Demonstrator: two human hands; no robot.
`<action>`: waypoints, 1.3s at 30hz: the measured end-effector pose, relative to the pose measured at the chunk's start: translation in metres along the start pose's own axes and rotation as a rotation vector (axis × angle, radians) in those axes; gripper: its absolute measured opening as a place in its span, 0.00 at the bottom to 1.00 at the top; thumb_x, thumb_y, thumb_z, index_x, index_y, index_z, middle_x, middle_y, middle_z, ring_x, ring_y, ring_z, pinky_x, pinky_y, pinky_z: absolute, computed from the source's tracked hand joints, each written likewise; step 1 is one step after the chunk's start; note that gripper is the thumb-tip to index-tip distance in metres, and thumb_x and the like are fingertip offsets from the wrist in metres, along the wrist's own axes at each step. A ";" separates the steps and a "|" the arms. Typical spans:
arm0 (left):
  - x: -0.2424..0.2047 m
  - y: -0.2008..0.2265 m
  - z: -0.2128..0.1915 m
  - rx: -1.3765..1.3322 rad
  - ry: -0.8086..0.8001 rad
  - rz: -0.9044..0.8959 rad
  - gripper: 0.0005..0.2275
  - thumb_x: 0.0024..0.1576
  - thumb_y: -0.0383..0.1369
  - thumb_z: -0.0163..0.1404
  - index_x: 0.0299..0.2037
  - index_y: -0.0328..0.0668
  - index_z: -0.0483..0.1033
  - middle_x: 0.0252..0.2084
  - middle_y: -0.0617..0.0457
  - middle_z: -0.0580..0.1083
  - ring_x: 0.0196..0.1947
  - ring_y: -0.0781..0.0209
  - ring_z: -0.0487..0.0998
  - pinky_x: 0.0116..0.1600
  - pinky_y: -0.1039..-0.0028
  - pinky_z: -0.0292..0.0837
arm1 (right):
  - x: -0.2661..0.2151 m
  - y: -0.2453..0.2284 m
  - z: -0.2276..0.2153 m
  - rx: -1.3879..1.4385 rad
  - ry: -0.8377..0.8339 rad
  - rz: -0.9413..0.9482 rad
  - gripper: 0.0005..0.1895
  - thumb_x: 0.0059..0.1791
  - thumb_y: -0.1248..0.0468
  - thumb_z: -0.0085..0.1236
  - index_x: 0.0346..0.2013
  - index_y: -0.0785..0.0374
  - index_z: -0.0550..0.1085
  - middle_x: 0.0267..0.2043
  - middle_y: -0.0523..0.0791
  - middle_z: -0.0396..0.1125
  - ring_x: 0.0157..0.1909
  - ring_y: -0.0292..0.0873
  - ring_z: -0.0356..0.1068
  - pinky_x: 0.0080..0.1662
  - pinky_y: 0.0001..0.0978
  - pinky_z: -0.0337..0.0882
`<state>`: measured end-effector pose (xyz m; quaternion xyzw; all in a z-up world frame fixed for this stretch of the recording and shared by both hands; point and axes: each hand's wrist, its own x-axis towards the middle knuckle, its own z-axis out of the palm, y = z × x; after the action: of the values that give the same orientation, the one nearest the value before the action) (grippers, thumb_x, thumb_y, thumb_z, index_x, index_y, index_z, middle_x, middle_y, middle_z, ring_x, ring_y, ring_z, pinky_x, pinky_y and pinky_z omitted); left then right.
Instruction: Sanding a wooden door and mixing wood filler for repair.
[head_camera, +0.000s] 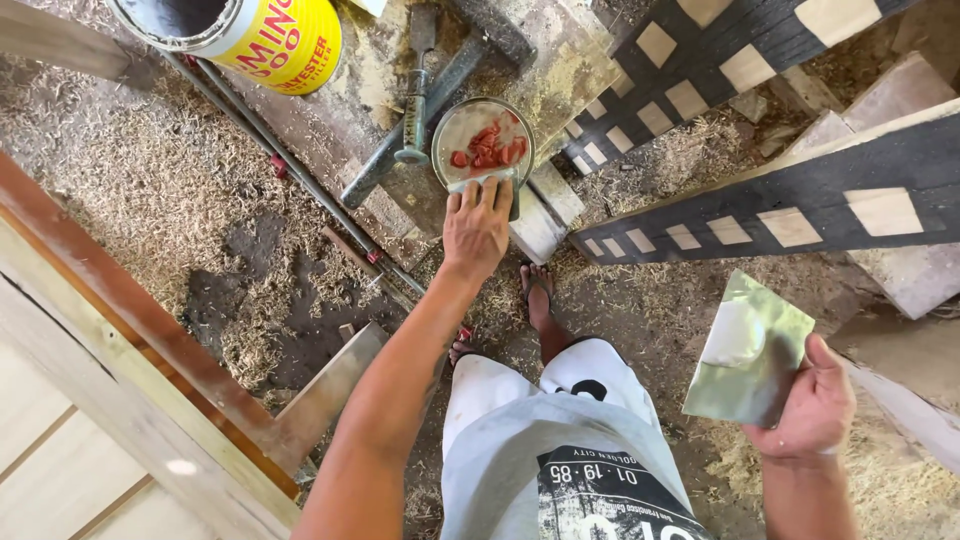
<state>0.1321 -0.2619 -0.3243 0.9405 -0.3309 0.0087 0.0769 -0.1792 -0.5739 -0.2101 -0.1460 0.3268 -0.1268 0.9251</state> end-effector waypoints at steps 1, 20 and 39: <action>-0.001 0.001 -0.004 -0.001 0.000 0.001 0.18 0.58 0.28 0.48 0.60 0.40 0.74 0.59 0.46 0.72 0.56 0.45 0.74 0.58 0.57 0.69 | -0.001 0.001 0.003 0.000 0.000 -0.001 0.18 0.67 0.55 0.43 0.59 0.68 0.71 0.60 0.52 0.71 0.65 0.56 0.72 0.66 0.56 0.69; 0.000 -0.004 0.002 -0.018 -0.042 -0.062 0.17 0.60 0.26 0.49 0.61 0.40 0.74 0.59 0.46 0.73 0.55 0.48 0.75 0.58 0.57 0.70 | -0.004 0.009 0.004 -0.151 0.139 -0.012 0.16 0.65 0.54 0.45 0.55 0.64 0.71 0.57 0.50 0.72 0.62 0.55 0.72 0.63 0.56 0.70; -0.003 -0.026 -0.015 -0.008 -0.094 -0.029 0.18 0.60 0.28 0.49 0.61 0.45 0.74 0.60 0.50 0.72 0.56 0.50 0.72 0.58 0.58 0.68 | 0.004 0.012 0.026 -0.340 0.311 -0.009 0.19 0.61 0.50 0.46 0.60 0.58 0.73 0.57 0.44 0.72 0.59 0.50 0.72 0.60 0.52 0.70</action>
<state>0.1465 -0.2381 -0.3129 0.9443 -0.3203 -0.0382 0.0650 -0.1576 -0.5594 -0.1972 -0.2799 0.4815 -0.0950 0.8251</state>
